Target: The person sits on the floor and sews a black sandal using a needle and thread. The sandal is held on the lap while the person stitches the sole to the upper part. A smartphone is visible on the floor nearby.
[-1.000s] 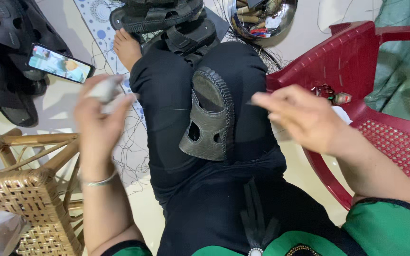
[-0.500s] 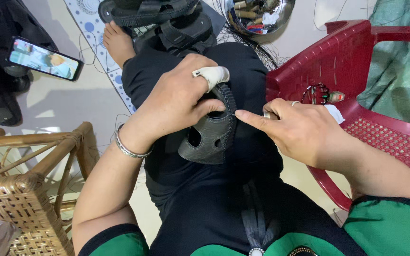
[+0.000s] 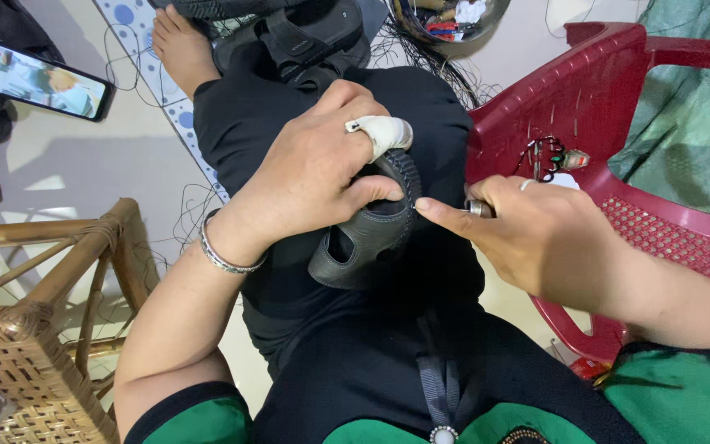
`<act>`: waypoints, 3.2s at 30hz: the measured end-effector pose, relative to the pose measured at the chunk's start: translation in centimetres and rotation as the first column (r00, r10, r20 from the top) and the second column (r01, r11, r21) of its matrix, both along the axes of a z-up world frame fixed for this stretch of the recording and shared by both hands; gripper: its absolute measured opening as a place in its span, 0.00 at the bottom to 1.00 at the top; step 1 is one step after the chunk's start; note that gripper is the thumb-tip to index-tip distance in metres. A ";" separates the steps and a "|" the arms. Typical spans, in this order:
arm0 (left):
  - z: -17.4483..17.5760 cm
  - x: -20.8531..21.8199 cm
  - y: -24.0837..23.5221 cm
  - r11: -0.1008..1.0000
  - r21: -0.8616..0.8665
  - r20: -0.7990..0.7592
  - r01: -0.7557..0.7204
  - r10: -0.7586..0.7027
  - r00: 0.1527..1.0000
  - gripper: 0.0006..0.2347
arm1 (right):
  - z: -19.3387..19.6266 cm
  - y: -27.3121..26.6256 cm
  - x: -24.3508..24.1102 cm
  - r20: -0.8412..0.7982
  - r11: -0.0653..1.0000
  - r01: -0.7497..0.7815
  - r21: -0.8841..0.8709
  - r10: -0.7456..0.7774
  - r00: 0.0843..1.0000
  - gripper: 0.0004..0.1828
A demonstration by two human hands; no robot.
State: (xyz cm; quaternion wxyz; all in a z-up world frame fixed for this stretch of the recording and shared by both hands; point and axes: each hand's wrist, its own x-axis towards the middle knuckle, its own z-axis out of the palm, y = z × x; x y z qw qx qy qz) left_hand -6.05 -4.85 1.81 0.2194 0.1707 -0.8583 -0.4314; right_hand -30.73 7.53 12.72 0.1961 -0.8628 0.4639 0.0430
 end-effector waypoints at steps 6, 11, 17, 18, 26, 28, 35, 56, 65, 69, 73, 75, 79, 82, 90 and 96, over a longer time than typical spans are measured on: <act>-0.1 -0.5 0.3 0.993 -0.076 -0.015 -0.094 0.093 0.996 0.20 | -0.6 1.4 1.3 -0.350 0.990 -0.070 -0.125 0.023 0.936 0.43; -0.1 -0.3 0.1 0.994 -0.061 -0.002 -0.085 0.085 0.996 0.20 | -2.9 1.1 1.5 0.008 0.986 0.053 -0.158 -0.052 0.999 0.24; -0.6 -0.4 0.3 0.990 -0.066 -0.128 -0.128 0.119 0.985 0.23 | -3.2 -0.2 4.3 -0.074 0.967 0.058 -0.249 -0.079 0.994 0.03; -0.7 -0.3 0.8 0.987 -0.079 -0.117 -0.143 0.134 0.984 0.23 | -3.1 -0.2 4.2 -0.062 0.965 0.046 -0.260 -0.064 0.996 0.03; 1.9 4.1 4.7 0.876 -0.371 -0.076 -0.309 0.303 0.950 0.13 | -3.5 0.6 2.6 0.228 0.968 0.203 -0.150 -0.166 0.959 0.08; 1.7 4.8 5.2 0.887 -0.371 -0.047 -0.273 0.276 0.960 0.04 | -3.0 0.7 3.0 0.177 0.969 0.182 -0.166 -0.152 0.972 0.08; 4.3 4.0 6.4 0.501 0.824 -0.402 0.263 0.192 0.895 0.10 | -2.7 0.7 3.6 -0.040 0.978 0.141 -0.156 -0.149 0.988 0.14; 2.3 -0.6 10.0 0.757 -0.570 -0.167 -0.320 0.274 0.947 0.11 | -1.7 1.5 2.9 0.230 0.960 0.215 -0.180 -0.171 0.958 0.13; 2.2 5.3 10.0 0.734 0.311 -0.020 -0.604 0.640 0.768 0.12 | -2.8 3.4 -5.0 0.252 0.689 0.487 0.536 -0.681 0.687 0.23; 2.3 4.8 10.0 0.578 0.464 -0.076 -0.671 0.781 0.620 0.14 | -3.5 2.3 -0.7 0.548 0.659 0.242 0.712 -0.738 0.394 0.15; 3.9 5.8 8.2 0.590 0.192 -0.132 -0.784 0.807 0.575 0.15 | -2.4 2.5 -2.3 0.765 0.789 0.072 0.610 -0.610 0.206 0.18; 4.6 5.4 8.0 0.587 0.000 -0.107 -0.810 0.805 0.583 0.11 | -2.2 2.8 -1.7 0.785 0.814 0.205 0.544 -0.580 0.218 0.24; 4.0 3.6 9.4 0.678 0.262 -0.069 -0.687 0.723 0.687 0.10 | -2.0 2.4 0.8 0.659 0.869 0.248 0.427 -0.487 0.574 0.05; 3.9 3.0 9.8 0.742 0.278 0.019 -0.610 0.630 0.776 0.11 | -1.9 1.9 0.3 0.721 0.851 0.053 0.522 -0.474 0.506 0.07; 3.0 4.0 9.2 0.793 0.258 0.085 -0.552 0.550 0.831 0.08 | -3.0 1.6 0.4 0.229 0.954 0.273 -0.124 -0.240 0.943 0.09; 3.0 5.2 9.8 0.766 0.380 0.125 -0.519 0.513 0.849 0.09 | -11.0 0.3 -7.2 0.583 0.735 0.676 -0.045 -0.530 0.616 0.28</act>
